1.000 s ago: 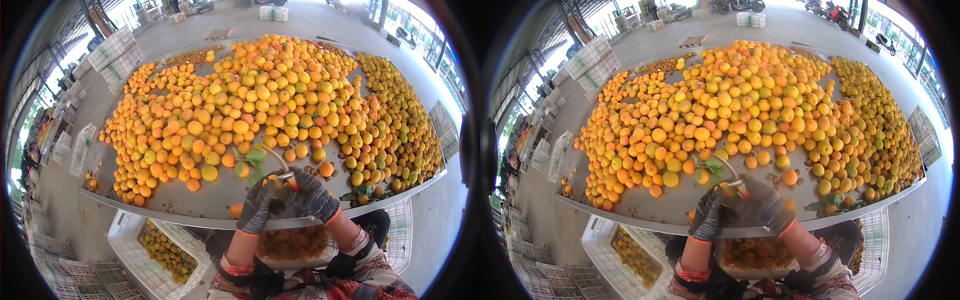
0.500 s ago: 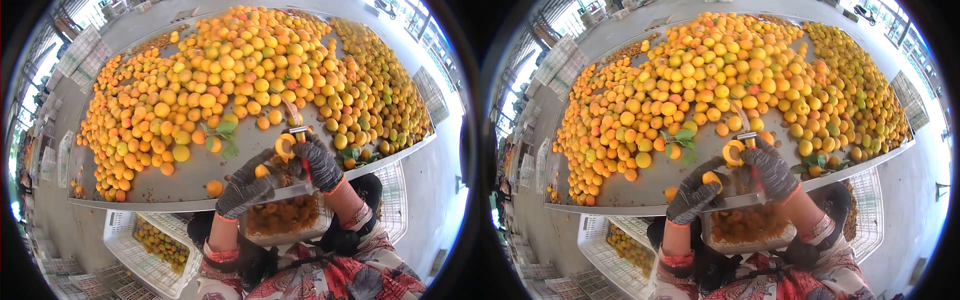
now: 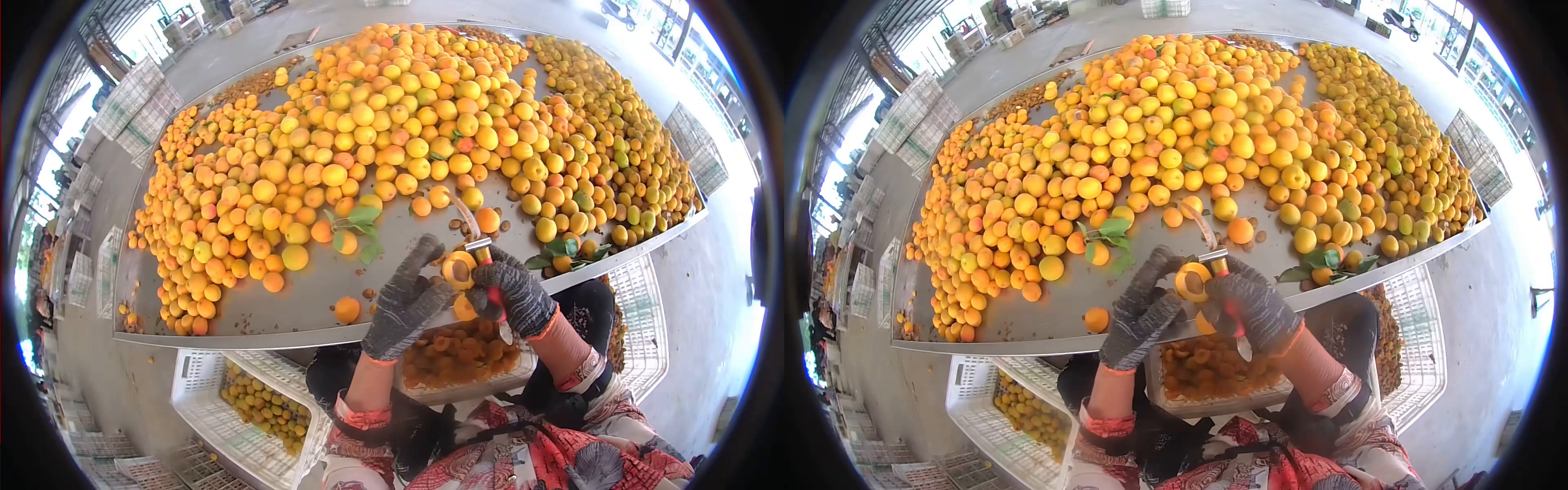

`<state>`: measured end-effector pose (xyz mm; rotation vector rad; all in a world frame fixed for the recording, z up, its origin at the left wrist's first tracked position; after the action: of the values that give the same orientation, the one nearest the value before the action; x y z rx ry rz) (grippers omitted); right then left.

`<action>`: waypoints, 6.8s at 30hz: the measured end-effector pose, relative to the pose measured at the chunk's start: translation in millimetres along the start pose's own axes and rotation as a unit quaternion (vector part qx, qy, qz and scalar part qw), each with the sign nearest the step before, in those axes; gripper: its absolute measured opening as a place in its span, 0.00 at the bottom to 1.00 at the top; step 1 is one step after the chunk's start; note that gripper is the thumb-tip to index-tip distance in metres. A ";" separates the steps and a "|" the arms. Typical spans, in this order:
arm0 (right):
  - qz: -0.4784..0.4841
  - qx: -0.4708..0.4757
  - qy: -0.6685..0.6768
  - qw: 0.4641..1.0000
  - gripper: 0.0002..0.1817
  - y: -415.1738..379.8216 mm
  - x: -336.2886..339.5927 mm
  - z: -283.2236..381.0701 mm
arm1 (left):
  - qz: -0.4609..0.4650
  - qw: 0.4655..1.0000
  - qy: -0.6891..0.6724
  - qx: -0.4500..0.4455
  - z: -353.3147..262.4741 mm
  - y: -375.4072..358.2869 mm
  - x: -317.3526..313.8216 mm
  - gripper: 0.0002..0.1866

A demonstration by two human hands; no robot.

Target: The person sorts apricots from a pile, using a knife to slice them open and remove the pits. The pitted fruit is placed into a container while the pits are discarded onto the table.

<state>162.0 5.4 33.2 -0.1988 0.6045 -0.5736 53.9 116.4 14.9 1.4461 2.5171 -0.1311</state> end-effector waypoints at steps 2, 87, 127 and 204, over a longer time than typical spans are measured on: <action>0.018 -0.028 0.020 0.999 0.18 0.9 -9.7 -3.5 | 0.005 0.997 0.063 -0.040 5.8 2.2 0.3 0.25; -0.032 0.236 0.261 0.936 0.11 86.8 -43.6 13.2 | -0.289 0.909 -0.253 0.164 36.1 14.5 19.8 0.17; -0.135 0.070 -0.511 0.846 0.16 14.2 70.0 28.2 | 0.264 0.934 0.239 0.041 2.9 -17.4 -32.4 0.19; 0.112 0.395 -0.576 0.706 0.24 1.4 -50.0 -24.7 | -0.250 0.966 -0.061 0.021 5.2 -4.0 24.1 0.26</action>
<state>114.5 34.4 36.7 0.3416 -0.8677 -0.3225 39.6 133.7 3.8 0.7562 2.7268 -0.3475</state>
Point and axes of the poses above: each hand's wrist, its own y-axis towards the middle knuckle, its own x-axis out of the back of the hand, z = x × y, the point moved 4 cm from there along y, towards the middle knuckle, and after that the axes turned 3 degrees about x, right-handed, at the moved point
